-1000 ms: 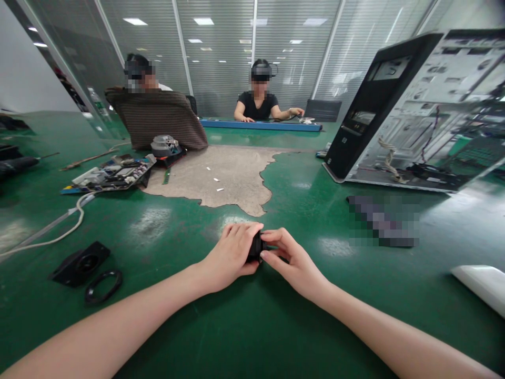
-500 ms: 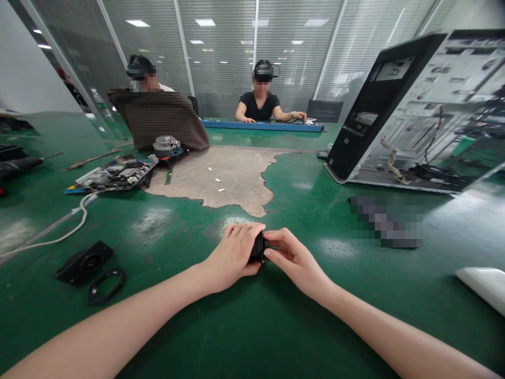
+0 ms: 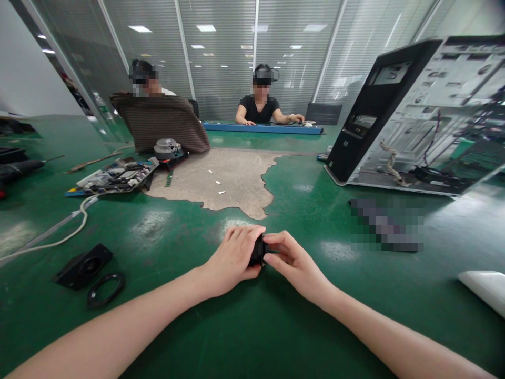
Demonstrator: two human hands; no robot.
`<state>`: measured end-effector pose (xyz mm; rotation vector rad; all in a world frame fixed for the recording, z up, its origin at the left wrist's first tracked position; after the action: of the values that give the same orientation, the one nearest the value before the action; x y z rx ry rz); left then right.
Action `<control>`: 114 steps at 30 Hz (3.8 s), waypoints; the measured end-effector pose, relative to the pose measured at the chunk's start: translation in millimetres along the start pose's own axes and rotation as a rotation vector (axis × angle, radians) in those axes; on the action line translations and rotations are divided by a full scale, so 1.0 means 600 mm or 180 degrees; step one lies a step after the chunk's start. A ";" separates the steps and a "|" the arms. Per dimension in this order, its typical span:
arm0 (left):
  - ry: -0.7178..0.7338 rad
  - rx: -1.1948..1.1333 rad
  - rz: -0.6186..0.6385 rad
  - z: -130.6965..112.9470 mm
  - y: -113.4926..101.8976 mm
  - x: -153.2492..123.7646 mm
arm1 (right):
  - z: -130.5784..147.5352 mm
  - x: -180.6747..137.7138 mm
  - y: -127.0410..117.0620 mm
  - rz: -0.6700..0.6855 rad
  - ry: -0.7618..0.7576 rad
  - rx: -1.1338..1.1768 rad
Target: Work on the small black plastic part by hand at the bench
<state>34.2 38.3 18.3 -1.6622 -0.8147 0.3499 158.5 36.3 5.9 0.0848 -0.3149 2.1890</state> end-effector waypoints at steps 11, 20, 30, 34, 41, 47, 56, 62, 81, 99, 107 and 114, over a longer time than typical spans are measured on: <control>0.0009 0.0003 0.0008 -0.001 -0.001 -0.002 | 0.001 0.000 0.003 0.0136 0.0070 0.0043; -0.0011 -0.0023 -0.0049 0.001 0.000 -0.001 | 0.002 0.004 0.003 0.0051 0.0261 -0.0057; 0.0007 0.0004 -0.0047 -0.001 0.001 -0.001 | 0.003 0.002 0.003 0.0049 0.0190 0.0069; -0.0002 0.0000 -0.0027 -0.002 -0.001 0.000 | 0.004 0.001 0.004 0.0096 0.0229 0.0033; 0.0007 -0.0004 -0.0057 -0.003 -0.002 -0.003 | 0.004 0.001 0.002 -0.0004 0.0089 0.0138; -0.0045 -0.0027 -0.0060 -0.003 -0.003 -0.001 | 0.006 0.003 0.001 -0.0031 0.0224 0.0080; -0.0045 0.0020 -0.0046 -0.001 0.001 -0.002 | 0.006 0.000 0.000 -0.0096 0.0028 0.0032; -0.0043 -0.0053 -0.0060 -0.002 -0.002 -0.002 | 0.004 0.000 0.002 -0.0022 0.0252 0.0072; -0.0007 -0.0003 -0.0097 -0.005 -0.006 -0.003 | 0.004 0.001 0.004 0.0073 0.0227 0.0101; -0.0004 -0.0012 -0.0053 -0.003 -0.004 -0.002 | 0.003 -0.002 0.004 0.0018 0.0159 0.0111; -0.0032 -0.0027 -0.0015 -0.003 -0.002 -0.002 | 0.002 0.003 0.001 -0.0017 0.0199 0.0056; -0.0027 -0.0014 -0.0027 0.000 0.000 0.001 | 0.005 -0.001 0.004 0.0061 0.0124 0.0147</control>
<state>34.4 38.6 18.5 -1.6621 -0.8292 0.3497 156.8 34.0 8.0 0.0649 -0.2441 2.2143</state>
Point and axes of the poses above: each hand's wrist, its own x-axis towards the middle knuckle, its own y-axis out of the palm, z = x × y, the point moved 5 cm from there along x, towards the middle knuckle, and after that the axes turned 13 degrees about z, right-handed, at the moved point
